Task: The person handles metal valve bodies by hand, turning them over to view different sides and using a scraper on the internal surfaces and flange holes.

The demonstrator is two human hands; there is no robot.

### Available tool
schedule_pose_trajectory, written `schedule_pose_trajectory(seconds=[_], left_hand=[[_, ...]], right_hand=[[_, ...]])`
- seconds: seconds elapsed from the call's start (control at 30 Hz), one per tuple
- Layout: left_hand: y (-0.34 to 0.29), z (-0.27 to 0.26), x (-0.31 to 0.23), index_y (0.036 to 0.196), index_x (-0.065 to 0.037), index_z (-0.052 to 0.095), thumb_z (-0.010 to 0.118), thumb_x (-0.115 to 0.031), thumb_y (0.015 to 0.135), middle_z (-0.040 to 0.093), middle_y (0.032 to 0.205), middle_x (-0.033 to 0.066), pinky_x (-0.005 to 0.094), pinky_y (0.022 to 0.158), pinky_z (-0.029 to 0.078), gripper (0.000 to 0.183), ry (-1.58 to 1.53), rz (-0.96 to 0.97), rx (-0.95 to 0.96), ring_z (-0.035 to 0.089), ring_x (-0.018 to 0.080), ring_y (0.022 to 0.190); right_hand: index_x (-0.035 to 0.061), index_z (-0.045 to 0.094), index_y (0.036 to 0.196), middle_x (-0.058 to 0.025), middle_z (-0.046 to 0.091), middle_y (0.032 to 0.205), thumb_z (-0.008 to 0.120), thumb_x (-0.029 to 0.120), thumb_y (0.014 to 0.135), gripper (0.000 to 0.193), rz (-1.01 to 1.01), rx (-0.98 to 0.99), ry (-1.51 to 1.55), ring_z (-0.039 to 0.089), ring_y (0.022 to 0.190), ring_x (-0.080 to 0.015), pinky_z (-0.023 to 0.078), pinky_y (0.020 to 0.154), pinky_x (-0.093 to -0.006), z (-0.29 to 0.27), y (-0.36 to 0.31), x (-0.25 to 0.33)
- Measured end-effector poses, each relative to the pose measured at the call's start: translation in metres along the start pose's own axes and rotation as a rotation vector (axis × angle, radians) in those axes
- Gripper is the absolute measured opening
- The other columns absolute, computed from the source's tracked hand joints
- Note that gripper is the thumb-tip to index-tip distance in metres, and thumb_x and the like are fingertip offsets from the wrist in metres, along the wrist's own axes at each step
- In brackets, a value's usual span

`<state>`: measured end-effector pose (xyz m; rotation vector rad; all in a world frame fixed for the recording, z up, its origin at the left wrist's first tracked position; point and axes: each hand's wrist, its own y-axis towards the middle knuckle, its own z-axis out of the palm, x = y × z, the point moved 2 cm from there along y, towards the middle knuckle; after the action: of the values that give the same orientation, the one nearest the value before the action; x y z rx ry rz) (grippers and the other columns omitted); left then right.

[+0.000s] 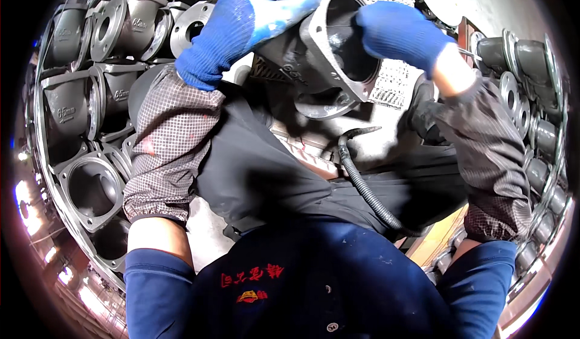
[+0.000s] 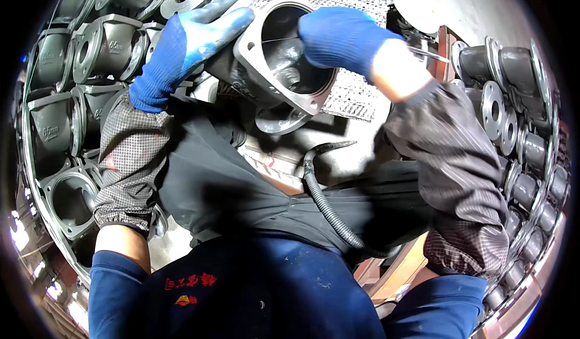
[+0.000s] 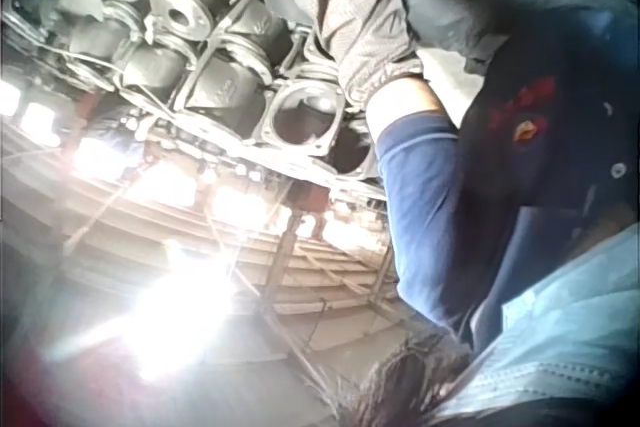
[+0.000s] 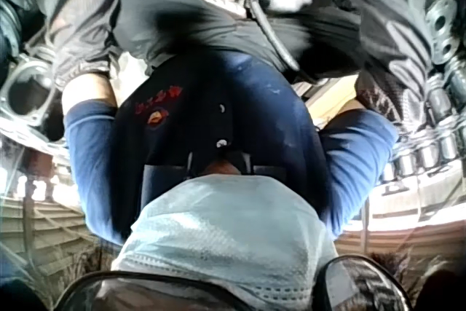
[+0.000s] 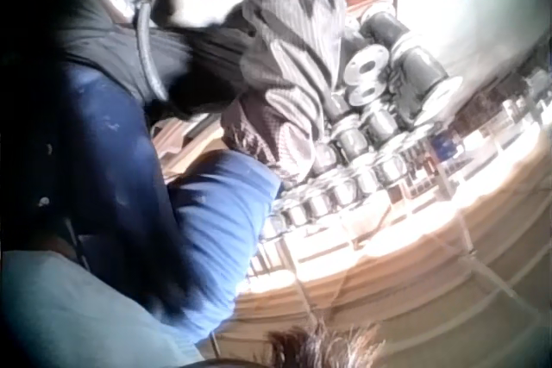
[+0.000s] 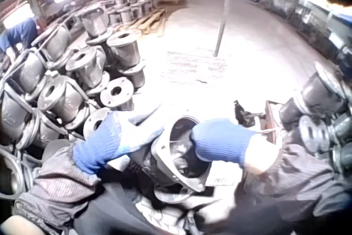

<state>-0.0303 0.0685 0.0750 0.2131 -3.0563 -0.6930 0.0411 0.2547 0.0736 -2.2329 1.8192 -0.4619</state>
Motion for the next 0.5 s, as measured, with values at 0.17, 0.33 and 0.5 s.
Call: schedule_pose_trajectory(seconds=[0.17, 0.33, 0.5], left_hand=[[-0.006, -0.006, -0.003, 0.113, -0.008, 0.058, 0.056, -0.008, 0.078, 0.056, 0.118, 0.0155, 0.0310, 0.080, 0.051, 0.036, 0.025, -0.088, 0.039, 0.061, 0.0289, 0.099], [-0.021, 0.007, 0.013, 0.108, -0.010, 0.062, 0.061, -0.011, 0.078, 0.058, 0.112, 0.0188, 0.0296, 0.085, 0.048, 0.030, -0.046, -0.136, -0.045, 0.060, 0.0299, 0.099], [-0.031, 0.000, 0.018, 0.113, -0.004, 0.057, 0.056, -0.005, 0.078, 0.060, 0.109, 0.0174, 0.0319, 0.082, 0.050, 0.035, -0.045, -0.181, -0.037, 0.060, 0.0288, 0.099]], right_hand=[[0.0037, 0.064, 0.093, -0.0120, 0.065, 0.084, 0.044, -0.001, 0.072, 0.030, 0.266, -0.150, 0.530, 0.064, 0.079, -0.0208, 0.051, 0.070, -0.0298, -0.005, -0.074, -0.050], [-0.0054, 0.055, 0.109, -0.0114, 0.065, 0.092, 0.041, 0.006, 0.077, 0.036, 0.491, -0.457, 1.598, 0.062, 0.073, -0.0111, 0.043, 0.053, -0.0172, 0.052, -0.102, -0.033], [-0.0046, 0.049, 0.113, -0.0154, 0.060, 0.094, 0.038, 0.003, 0.084, 0.032, 0.486, -0.269, 1.962, 0.062, 0.076, -0.0182, 0.054, 0.064, -0.0288, 0.102, -0.083, 0.008]])
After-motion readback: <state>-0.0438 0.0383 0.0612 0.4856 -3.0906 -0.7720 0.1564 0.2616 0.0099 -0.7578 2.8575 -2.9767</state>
